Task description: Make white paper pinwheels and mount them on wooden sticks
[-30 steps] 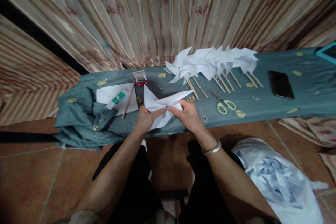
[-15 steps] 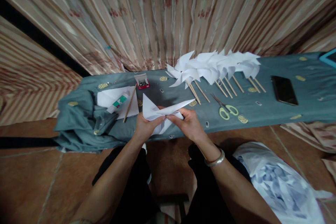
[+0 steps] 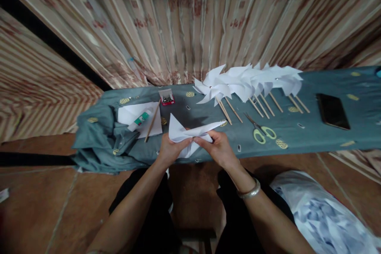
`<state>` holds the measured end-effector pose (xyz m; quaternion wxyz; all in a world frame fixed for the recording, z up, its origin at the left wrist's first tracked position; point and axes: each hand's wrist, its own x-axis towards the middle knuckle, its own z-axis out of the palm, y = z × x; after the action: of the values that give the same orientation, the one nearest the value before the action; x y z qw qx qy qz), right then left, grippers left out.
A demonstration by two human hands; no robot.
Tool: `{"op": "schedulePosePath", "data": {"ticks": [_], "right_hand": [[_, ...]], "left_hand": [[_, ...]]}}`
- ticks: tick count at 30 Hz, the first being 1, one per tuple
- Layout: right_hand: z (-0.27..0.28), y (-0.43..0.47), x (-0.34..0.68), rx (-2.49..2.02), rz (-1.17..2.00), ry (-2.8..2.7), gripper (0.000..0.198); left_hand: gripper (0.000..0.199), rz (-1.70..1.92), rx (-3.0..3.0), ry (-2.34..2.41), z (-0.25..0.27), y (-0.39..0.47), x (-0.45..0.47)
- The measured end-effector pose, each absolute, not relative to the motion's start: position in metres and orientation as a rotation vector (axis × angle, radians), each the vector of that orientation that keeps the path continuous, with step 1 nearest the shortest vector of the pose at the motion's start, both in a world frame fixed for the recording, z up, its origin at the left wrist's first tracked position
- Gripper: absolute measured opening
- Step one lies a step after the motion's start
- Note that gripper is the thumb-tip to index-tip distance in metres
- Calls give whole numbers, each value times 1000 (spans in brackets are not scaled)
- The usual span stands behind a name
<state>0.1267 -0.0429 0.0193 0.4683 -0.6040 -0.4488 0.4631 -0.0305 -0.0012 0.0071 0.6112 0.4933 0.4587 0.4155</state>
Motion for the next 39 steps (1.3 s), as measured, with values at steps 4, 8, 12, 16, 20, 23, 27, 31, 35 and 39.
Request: {"op": "schedulePosePath", "data": {"ticks": [4,8,12,16,20,23,27,31,35,39], "right_hand": [[18,-43,126,-1487,1123,-1107,32],[17,-43,124,-1505,1108,-1126,33],[16,-42,122,-1473,1121,-1124,32],[16,-41,121,-1481,1129,-1124,30],[17,-39,122,-1509,1108,-1105,29],[17,-37,124,-1531,1063,-1097,28],[15,-35,127,-1530,1035,-1113,28],[12,-34,127,-1512,1052,-1127,28],[10,-34,126,-1482,1085,-1140,29],[11,-36,126,-1459,1111,-1183,26]], "left_hand": [[33,951,1138,1042,9,-2,-31],[33,931,1139,1030,8,-3,-33],[31,932,1145,1028,8,-3,-35],[31,937,1155,1016,8,-3,-37],[39,905,1170,986,4,0,-45],[48,972,1190,982,5,8,-62],[44,1087,1508,1291,9,29,-98],[36,849,2077,1653,5,48,-128],[32,664,2346,1738,-5,53,-138],[32,617,2427,1756,-12,56,-139]]}}
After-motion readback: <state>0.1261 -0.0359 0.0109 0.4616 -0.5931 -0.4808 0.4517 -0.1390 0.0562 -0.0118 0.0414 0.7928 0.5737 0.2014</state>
